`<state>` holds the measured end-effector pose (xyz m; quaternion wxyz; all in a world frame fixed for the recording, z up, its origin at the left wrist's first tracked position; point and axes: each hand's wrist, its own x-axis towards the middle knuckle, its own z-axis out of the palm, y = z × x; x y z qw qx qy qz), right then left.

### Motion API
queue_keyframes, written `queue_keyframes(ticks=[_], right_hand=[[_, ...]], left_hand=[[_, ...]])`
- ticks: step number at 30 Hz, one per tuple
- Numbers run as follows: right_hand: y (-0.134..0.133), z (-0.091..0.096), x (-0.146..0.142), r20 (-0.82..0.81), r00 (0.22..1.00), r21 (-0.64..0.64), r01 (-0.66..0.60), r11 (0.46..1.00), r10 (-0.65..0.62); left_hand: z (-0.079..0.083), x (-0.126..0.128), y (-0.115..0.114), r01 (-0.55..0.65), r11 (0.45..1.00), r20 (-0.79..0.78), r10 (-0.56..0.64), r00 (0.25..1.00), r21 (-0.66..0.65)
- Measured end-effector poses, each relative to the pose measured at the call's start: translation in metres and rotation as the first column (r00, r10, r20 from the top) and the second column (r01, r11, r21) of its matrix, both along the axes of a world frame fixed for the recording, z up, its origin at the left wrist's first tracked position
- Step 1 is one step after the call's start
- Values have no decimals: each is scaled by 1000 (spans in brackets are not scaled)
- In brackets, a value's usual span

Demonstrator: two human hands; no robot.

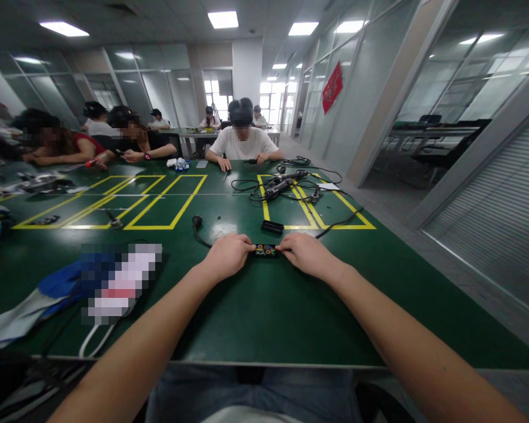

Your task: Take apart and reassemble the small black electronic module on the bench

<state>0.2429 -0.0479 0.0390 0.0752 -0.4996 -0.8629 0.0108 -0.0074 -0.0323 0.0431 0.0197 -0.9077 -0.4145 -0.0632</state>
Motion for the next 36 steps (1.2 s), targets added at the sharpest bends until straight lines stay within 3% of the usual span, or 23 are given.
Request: queue_keyframes(ticks=[6,17,27,36], right_hand=[[-15,18,-19,204,979,15,13,1000,-16],[-18,37,-38,344,938,-7,45,999,-40],[-31,30,-52,359,929,6,96,995,-92],[-31,35,-49,367,926,-33,112,993,-93]], left_hand=[[11,11,-10,-53,998,-110,54,992,16],[18,35,-22,-4,996,-266,27,964,86],[18,42,-31,-26,995,-237,48,970,94],[19,44,-31,-66,995,-225,83,971,79]])
